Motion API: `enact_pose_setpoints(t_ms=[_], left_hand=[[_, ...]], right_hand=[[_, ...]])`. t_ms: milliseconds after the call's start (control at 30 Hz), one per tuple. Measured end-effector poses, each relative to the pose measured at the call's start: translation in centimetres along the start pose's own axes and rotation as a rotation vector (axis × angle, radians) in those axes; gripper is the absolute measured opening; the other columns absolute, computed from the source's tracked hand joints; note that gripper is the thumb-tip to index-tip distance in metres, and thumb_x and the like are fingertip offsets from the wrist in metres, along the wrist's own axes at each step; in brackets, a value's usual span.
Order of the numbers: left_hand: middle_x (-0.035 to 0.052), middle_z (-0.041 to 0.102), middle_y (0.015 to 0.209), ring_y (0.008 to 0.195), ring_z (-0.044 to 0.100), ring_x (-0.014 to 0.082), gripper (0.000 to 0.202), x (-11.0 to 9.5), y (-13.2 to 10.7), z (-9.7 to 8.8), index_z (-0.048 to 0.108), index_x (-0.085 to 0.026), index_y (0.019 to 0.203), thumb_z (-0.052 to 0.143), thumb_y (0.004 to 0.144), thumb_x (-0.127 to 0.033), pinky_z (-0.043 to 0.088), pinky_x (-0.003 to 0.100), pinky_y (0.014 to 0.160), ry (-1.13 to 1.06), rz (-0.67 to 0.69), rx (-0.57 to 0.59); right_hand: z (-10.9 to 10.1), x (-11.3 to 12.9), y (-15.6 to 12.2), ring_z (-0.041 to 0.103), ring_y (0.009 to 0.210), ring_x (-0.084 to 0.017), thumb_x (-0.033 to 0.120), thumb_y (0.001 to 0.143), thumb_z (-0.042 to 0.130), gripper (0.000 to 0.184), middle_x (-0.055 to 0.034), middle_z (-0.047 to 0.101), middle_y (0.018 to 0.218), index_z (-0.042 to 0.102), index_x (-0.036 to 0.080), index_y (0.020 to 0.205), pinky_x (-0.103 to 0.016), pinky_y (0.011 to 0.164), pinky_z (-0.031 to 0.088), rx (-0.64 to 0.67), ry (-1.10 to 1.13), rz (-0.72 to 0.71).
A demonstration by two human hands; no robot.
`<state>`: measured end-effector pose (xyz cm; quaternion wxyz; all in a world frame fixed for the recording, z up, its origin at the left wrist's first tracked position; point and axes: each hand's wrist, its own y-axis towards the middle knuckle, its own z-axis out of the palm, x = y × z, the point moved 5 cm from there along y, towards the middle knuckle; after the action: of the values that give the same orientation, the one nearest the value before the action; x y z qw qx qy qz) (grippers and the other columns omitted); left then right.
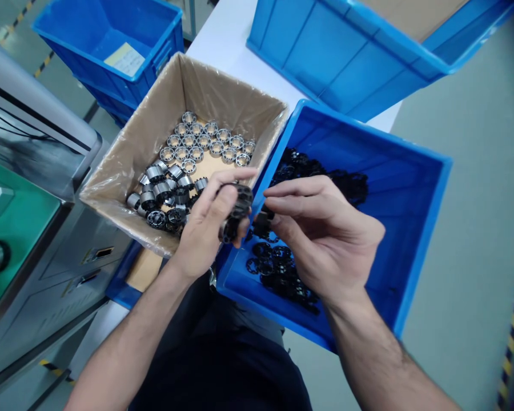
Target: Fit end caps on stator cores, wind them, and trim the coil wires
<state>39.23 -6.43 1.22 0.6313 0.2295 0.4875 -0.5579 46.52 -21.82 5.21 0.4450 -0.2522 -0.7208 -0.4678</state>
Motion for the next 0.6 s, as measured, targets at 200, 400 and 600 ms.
enact_pose_setpoints(t_ms=[200, 400, 600], left_hand=[[-0.0022, 0.064, 0.082, 0.062, 0.060, 0.0140, 0.052, 0.70, -0.36, 0.16, 0.069, -0.028, 0.126, 0.060, 0.120, -0.079, 0.048, 0.026, 0.055, 0.003, 0.009, 0.174], [-0.0038, 0.064, 0.076, 0.063, 0.063, 0.0146, 0.049, 0.71, -0.62, 0.23, 0.068, -0.030, 0.141, 0.055, 0.125, -0.075, 0.048, 0.026, 0.057, 0.076, 0.038, 0.205], [-0.0028, 0.061, 0.078, 0.065, 0.064, 0.0147, 0.054, 0.31, -0.68, 0.39, 0.071, -0.028, 0.140, 0.057, 0.123, -0.078, 0.047, 0.026, 0.056, 0.124, 0.043, 0.203]], right_hand=[[0.07, -0.67, -0.29, 0.088, 0.095, -0.019, 0.018, 0.106, 0.091, 0.028, -0.0027, 0.091, 0.110, 0.093, 0.032, 0.131, -0.030, 0.079, 0.076, -0.086, 0.002, 0.054], [0.16, -0.68, -0.50, 0.093, 0.102, -0.023, 0.005, 0.102, 0.090, 0.028, -0.0020, 0.095, 0.109, 0.095, 0.031, 0.111, -0.037, 0.091, 0.079, -0.061, -0.081, -0.022], [-0.03, -0.07, -0.07, 0.091, 0.095, -0.022, 0.002, 0.099, 0.091, 0.032, -0.0028, 0.094, 0.109, 0.096, 0.031, 0.109, -0.034, 0.083, 0.075, -0.056, -0.129, -0.113]])
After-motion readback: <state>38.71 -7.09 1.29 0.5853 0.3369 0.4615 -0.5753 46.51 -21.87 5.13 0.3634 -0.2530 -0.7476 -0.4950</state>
